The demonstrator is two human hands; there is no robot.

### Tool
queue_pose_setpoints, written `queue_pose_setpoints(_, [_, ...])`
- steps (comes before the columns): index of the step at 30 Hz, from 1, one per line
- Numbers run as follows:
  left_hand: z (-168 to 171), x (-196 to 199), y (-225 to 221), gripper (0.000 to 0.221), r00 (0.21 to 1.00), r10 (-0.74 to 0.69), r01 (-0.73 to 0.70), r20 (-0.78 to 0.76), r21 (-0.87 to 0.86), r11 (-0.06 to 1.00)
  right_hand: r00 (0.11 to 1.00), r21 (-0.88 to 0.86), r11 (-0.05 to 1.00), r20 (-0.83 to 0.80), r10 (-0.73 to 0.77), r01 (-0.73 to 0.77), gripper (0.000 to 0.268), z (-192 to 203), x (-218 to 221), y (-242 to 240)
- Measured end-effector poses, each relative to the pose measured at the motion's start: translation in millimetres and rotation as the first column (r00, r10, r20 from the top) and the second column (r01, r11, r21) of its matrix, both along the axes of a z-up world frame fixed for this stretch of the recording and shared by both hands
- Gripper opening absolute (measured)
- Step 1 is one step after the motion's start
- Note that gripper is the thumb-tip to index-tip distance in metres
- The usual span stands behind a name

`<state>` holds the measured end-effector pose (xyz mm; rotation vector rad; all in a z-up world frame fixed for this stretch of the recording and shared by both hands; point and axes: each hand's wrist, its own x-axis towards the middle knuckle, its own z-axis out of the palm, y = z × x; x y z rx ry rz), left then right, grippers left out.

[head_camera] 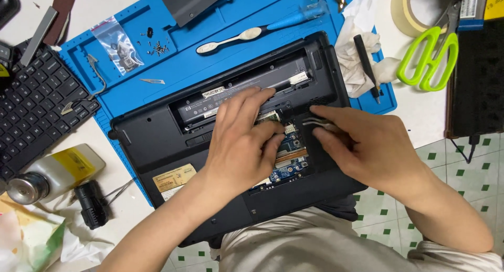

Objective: Connecting internal ribbon cables and small electronic components inside a laptop using tweezers.

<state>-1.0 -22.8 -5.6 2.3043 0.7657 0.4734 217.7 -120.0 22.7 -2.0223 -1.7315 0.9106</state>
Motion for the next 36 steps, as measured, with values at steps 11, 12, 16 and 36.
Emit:
queue_pose_setpoints(11, [-2.6, 11.6, -23.8, 0.006, 0.974, 0.227, -0.227, 0.016, 0.027, 0.973, 0.908, -0.261, 0.948, 0.326, 0.262, -0.179, 0.026, 2.9, 6.9, 7.3])
queue_pose_setpoints(12, [-2.9, 13.5, -25.6, 0.007, 0.966, 0.258, -0.259, 0.022, 0.039, 0.965, 0.891, -0.247, 0.949, 0.358, 0.278, -0.197, 0.028, 2.6, 5.6, 6.5])
queue_pose_setpoints(16, [-2.0, 17.8, -31.1, 0.008, 0.952, 0.305, -0.304, -0.012, 0.028, 0.952, 0.736, -0.099, 0.936, 0.593, 0.327, -0.337, 0.033, -2.0, -1.4, 1.4])
queue_pose_setpoints(36, [-7.1, 21.2, -35.5, 0.013, 0.934, 0.355, -0.353, 0.039, -0.059, 0.934, 0.968, 0.046, 0.979, 0.163, 0.189, -0.199, 0.024, 0.0, 13.5, 33.7])
